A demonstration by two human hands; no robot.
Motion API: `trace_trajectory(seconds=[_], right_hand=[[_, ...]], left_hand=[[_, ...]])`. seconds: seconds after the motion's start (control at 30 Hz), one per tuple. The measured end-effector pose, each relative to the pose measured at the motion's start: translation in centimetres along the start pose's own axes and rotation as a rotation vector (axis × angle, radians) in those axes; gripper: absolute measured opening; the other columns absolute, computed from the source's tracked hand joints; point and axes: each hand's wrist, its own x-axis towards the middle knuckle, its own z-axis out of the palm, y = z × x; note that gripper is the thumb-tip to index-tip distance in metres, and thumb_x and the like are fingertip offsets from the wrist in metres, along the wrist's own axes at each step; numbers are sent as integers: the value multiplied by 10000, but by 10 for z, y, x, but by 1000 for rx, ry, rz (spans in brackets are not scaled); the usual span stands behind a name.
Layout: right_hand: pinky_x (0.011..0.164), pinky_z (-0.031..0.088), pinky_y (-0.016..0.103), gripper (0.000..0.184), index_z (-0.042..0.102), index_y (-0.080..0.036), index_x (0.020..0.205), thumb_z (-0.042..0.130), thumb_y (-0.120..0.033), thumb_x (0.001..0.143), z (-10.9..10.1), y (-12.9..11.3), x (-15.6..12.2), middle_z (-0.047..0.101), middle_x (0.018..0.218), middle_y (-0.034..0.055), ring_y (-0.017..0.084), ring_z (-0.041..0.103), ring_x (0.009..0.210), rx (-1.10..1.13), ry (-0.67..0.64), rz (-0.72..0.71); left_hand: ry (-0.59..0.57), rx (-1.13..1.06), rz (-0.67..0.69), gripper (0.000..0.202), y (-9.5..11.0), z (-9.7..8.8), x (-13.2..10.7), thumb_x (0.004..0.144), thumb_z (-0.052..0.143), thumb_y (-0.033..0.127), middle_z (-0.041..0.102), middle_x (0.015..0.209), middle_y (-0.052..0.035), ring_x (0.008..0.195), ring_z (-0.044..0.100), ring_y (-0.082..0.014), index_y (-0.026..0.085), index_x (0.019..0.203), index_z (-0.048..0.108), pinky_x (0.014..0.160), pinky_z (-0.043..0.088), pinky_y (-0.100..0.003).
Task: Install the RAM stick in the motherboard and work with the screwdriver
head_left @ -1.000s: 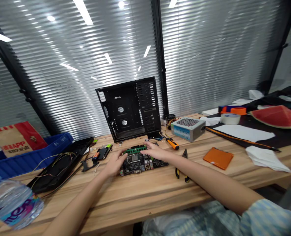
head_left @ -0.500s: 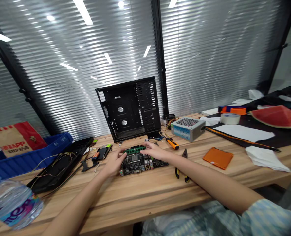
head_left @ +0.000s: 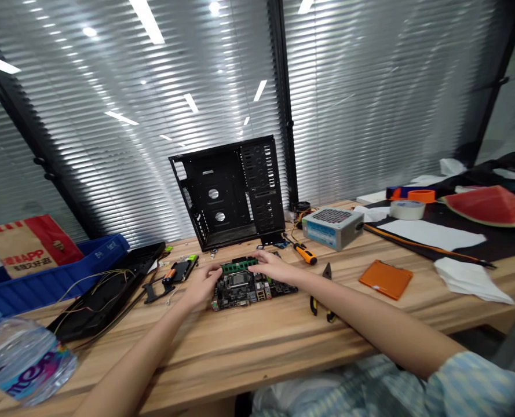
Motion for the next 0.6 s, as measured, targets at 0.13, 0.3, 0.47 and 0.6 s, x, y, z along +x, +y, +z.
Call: trace_trajectory(seconds=[0.13, 0.3, 0.47, 0.6], right_hand=[[1077, 393, 373, 490, 574, -175, 1210, 718, -271, 751, 0, 1, 2, 602, 1306, 98, 240, 499, 1280, 6, 2, 4], [1111, 347, 362, 543, 558, -151, 1242, 723, -265, 738, -1, 0, 0, 536, 1381, 136, 243, 453, 1322, 47, -7, -10], [1113, 346, 382, 576, 568, -157, 1234, 753, -316, 712, -3, 2, 1, 519, 1396, 145, 263, 436, 1334, 37, 13, -17], [1115, 350, 394, 566, 569, -166, 1223, 753, -328, 713, -3, 7, 5, 513, 1401, 140, 261, 435, 1334, 50, 19, -25]], left_hand=[[-26, 37, 12, 481, 0, -2, 1, 778, 527, 550, 711, 1058, -89, 1015, 625, -273, 156, 1007, 680, 929, 459, -369], [-35, 61, 20, 466, -2, -2, 3, 799, 506, 532, 711, 1051, -91, 1012, 629, -281, 153, 1007, 681, 917, 462, -372], [-53, 41, -1, 465, -4, -3, 4, 809, 495, 537, 717, 1023, -91, 1002, 638, -278, 153, 987, 687, 903, 471, -364], [-54, 24, -2, 451, -2, -3, 3, 804, 503, 534, 713, 1023, -98, 1003, 632, -276, 156, 967, 688, 883, 476, -354]])
